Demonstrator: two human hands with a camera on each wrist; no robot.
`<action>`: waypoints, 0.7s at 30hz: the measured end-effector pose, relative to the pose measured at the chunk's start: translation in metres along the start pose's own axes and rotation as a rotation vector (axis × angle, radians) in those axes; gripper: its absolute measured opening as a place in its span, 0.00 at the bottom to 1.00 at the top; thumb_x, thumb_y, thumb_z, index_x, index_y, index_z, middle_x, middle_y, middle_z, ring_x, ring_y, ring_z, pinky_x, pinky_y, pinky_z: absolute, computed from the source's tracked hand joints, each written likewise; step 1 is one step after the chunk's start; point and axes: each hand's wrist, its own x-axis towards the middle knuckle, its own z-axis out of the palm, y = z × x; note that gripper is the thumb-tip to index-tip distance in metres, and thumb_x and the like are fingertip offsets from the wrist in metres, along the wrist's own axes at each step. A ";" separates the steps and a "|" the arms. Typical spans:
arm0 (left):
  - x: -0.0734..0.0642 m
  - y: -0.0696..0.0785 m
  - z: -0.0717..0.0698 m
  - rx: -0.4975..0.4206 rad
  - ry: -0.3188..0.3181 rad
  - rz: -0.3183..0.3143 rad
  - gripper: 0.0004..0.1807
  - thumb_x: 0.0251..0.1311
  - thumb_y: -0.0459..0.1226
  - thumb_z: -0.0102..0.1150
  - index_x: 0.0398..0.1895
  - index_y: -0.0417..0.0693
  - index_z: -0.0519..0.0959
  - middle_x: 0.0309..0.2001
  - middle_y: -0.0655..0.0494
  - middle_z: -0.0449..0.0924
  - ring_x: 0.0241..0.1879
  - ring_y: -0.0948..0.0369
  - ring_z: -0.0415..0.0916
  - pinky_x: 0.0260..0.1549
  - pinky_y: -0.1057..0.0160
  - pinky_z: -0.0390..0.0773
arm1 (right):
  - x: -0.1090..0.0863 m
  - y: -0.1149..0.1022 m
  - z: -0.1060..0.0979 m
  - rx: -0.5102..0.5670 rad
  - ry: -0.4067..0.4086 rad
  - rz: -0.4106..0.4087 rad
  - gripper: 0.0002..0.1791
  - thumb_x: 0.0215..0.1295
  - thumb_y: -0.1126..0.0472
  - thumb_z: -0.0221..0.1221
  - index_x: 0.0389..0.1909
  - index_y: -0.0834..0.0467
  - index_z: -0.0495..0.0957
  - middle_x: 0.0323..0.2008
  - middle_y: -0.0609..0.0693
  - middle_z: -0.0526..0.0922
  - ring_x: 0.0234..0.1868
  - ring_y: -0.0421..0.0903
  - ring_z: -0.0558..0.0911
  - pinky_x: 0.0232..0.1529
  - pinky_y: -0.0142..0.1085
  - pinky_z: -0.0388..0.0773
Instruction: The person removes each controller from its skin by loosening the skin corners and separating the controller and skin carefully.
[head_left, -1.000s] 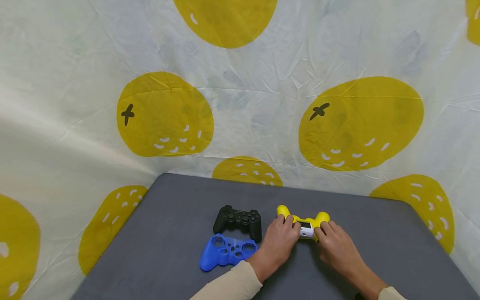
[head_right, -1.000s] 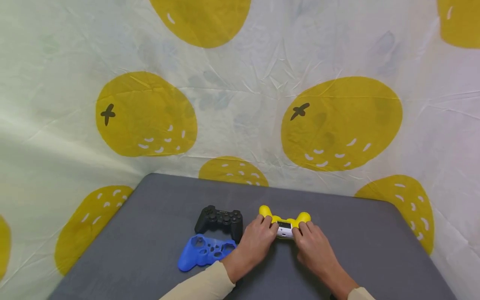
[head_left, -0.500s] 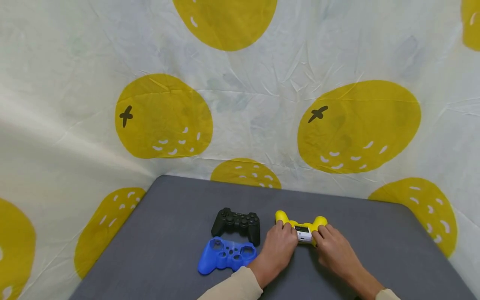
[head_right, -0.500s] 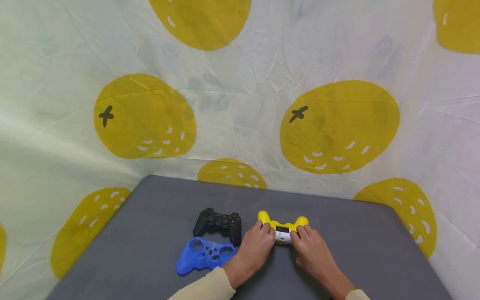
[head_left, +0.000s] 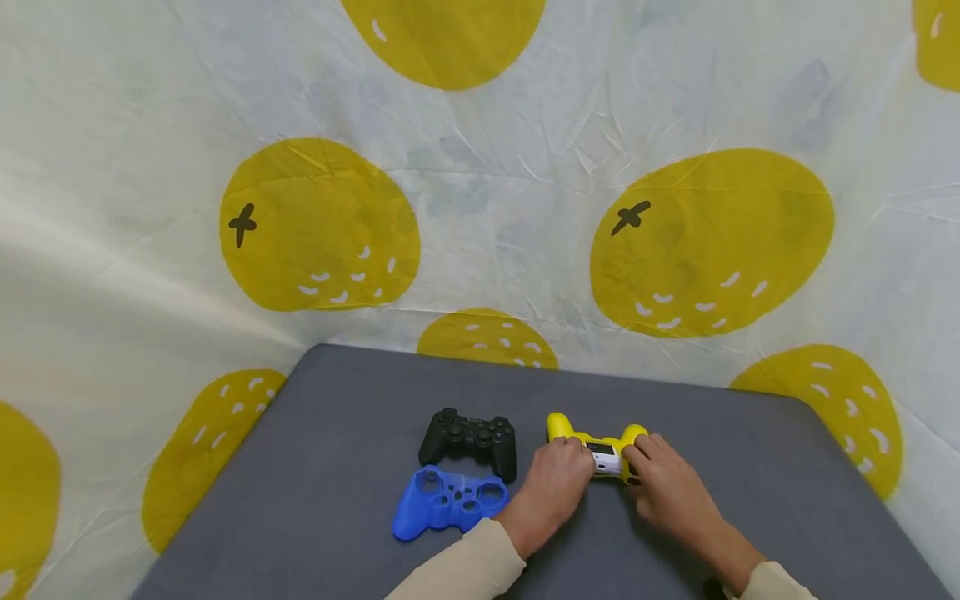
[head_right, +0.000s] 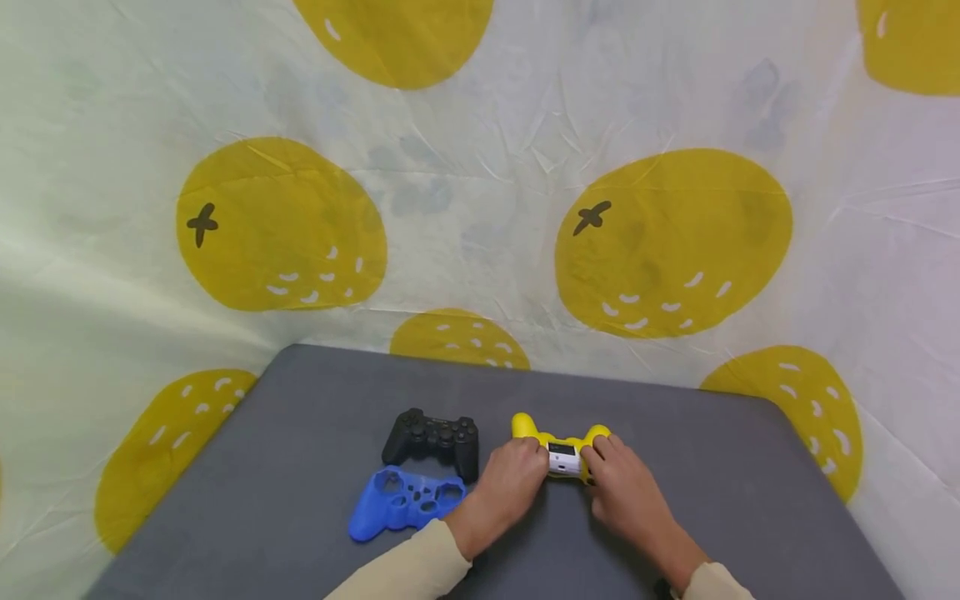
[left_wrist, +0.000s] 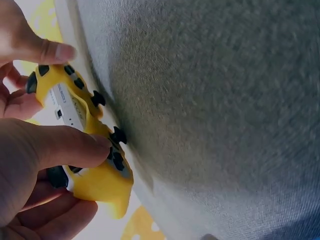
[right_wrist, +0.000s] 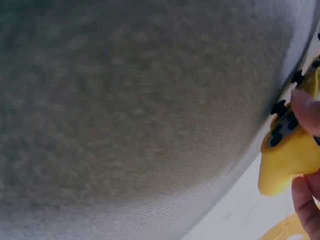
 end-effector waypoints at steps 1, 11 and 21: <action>0.001 -0.001 -0.001 -0.009 -0.009 0.001 0.02 0.62 0.39 0.73 0.37 0.57 0.89 0.32 0.63 0.83 0.30 0.66 0.80 0.26 0.68 0.84 | 0.001 0.001 0.000 0.022 -0.014 0.011 0.30 0.25 0.71 0.84 0.34 0.56 0.80 0.33 0.43 0.74 0.35 0.40 0.70 0.33 0.38 0.75; 0.005 -0.003 -0.005 -0.026 -0.035 0.010 0.04 0.64 0.37 0.71 0.34 0.59 0.89 0.31 0.64 0.84 0.28 0.65 0.80 0.25 0.68 0.83 | 0.018 0.005 -0.017 0.138 -0.215 0.071 0.15 0.51 0.63 0.78 0.34 0.45 0.83 0.35 0.38 0.75 0.37 0.38 0.72 0.36 0.37 0.74; 0.009 -0.006 -0.006 -0.024 -0.078 0.029 0.06 0.64 0.37 0.71 0.34 0.62 0.90 0.31 0.63 0.84 0.28 0.64 0.80 0.24 0.67 0.82 | 0.042 0.003 -0.029 0.058 -0.481 -0.039 0.14 0.62 0.67 0.69 0.27 0.45 0.77 0.28 0.39 0.68 0.30 0.39 0.66 0.32 0.34 0.65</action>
